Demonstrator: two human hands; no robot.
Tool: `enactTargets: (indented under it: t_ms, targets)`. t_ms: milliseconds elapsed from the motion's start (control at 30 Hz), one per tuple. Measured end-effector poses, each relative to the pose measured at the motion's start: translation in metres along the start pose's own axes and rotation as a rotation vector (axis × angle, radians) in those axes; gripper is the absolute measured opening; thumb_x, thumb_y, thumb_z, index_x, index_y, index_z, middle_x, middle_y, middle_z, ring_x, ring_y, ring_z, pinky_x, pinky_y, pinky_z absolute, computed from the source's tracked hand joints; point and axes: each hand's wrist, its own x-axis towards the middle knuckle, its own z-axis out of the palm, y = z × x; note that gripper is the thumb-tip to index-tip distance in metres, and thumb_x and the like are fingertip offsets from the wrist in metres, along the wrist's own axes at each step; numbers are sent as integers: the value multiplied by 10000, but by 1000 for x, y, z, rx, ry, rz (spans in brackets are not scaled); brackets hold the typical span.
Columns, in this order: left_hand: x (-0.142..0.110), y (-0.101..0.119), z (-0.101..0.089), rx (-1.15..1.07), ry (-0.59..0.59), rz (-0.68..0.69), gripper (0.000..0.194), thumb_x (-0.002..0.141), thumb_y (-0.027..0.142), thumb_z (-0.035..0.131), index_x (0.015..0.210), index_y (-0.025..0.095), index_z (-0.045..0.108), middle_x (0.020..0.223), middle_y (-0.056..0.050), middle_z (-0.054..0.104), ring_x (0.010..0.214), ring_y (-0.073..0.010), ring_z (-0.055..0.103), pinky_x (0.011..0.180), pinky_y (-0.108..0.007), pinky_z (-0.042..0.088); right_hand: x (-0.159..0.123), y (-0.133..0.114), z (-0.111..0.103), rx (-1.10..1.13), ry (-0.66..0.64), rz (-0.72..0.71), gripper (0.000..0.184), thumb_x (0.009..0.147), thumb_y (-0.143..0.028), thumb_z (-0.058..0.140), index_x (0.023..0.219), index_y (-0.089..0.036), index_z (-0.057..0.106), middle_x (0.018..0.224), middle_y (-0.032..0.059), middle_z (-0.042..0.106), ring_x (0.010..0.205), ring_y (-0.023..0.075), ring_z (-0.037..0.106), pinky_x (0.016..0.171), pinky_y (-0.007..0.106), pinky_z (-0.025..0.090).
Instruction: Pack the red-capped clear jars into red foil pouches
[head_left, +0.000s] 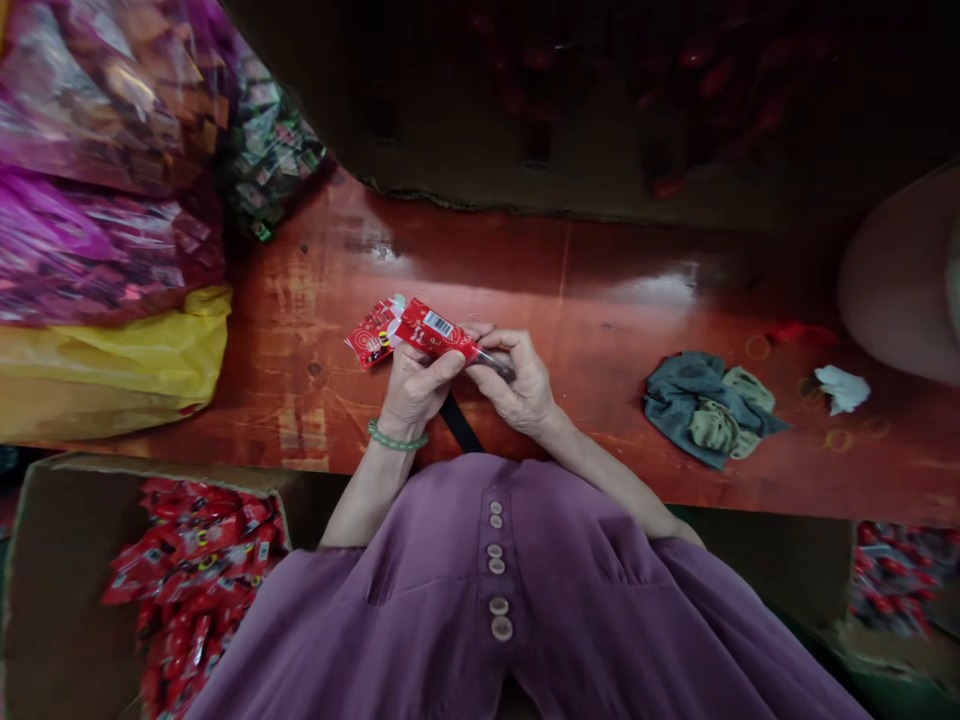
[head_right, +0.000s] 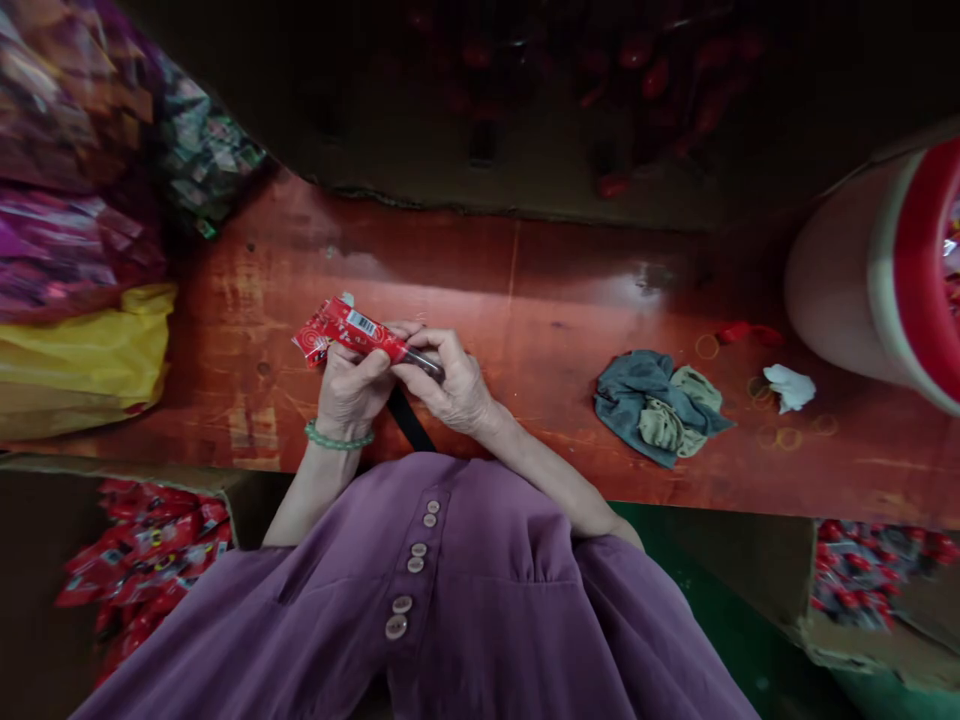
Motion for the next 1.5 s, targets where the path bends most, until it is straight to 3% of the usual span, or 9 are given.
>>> enactTargets:
  t_ms: [100,233,333,533,733,933,1100,1233,1500]
  targets:
    - [2,1,1,7,9,-13,290,650,417,857,823,202,769,985,-79,764,1048,-249,693,959,-370,536,2,-4,3,-1,96,-31,330,967,-525,501,1118,-236,450,854,3,692,640,108,658,602,251,551]
    - [7,-5,3,7,152,-54,324,596,436,887,756,194,742,797,-30,745,830,-182,703,839,-300,555,8,-1,-1,-282,90,-204,434,924,-575,554,1181,-234,477,1061,93,720,895,200,735,784,326,602]
    - [12,-9,4,-20,245,-59,335,554,420,916,674,197,697,673,30,689,644,-97,630,706,-219,530,12,2,-3,-354,69,-193,457,947,-609,475,1219,-242,474,1161,114,703,1010,216,727,877,338,594]
    - [18,-13,4,-114,238,-51,365,509,424,941,661,186,710,667,42,696,608,-66,618,673,-180,536,17,6,6,-95,123,-91,436,939,-564,536,1225,-247,444,1038,48,701,870,159,709,754,292,580]
    - [18,-10,0,-82,145,-44,301,605,425,904,698,190,740,626,30,681,527,-64,580,537,-179,488,24,8,21,222,184,77,378,956,-566,497,1136,-233,487,868,-15,628,634,83,571,628,231,528]
    - [22,-7,-6,-141,189,-55,316,583,385,922,745,180,744,720,18,720,639,-76,636,680,-195,524,23,5,14,86,106,-30,396,962,-512,512,1257,-250,479,1139,56,633,899,154,642,805,319,555]
    - [24,-7,-12,-202,182,-105,324,516,323,951,725,192,741,701,39,717,636,-68,628,663,-179,510,17,4,4,-23,5,-47,362,995,-396,468,1315,-231,439,924,17,640,702,124,589,712,315,548]
    - [23,-9,-11,-174,154,-80,283,560,327,934,726,189,751,730,23,735,670,-77,646,710,-194,524,17,9,7,41,51,-33,313,1008,-407,452,1262,-224,446,968,28,662,648,92,587,661,275,552]
    - [26,-1,-12,-78,33,-105,366,606,412,903,877,204,774,901,-56,780,990,-236,721,920,-356,567,19,13,1,-289,113,-261,345,1021,-362,444,1346,-247,425,1302,118,633,1167,211,661,950,355,582]
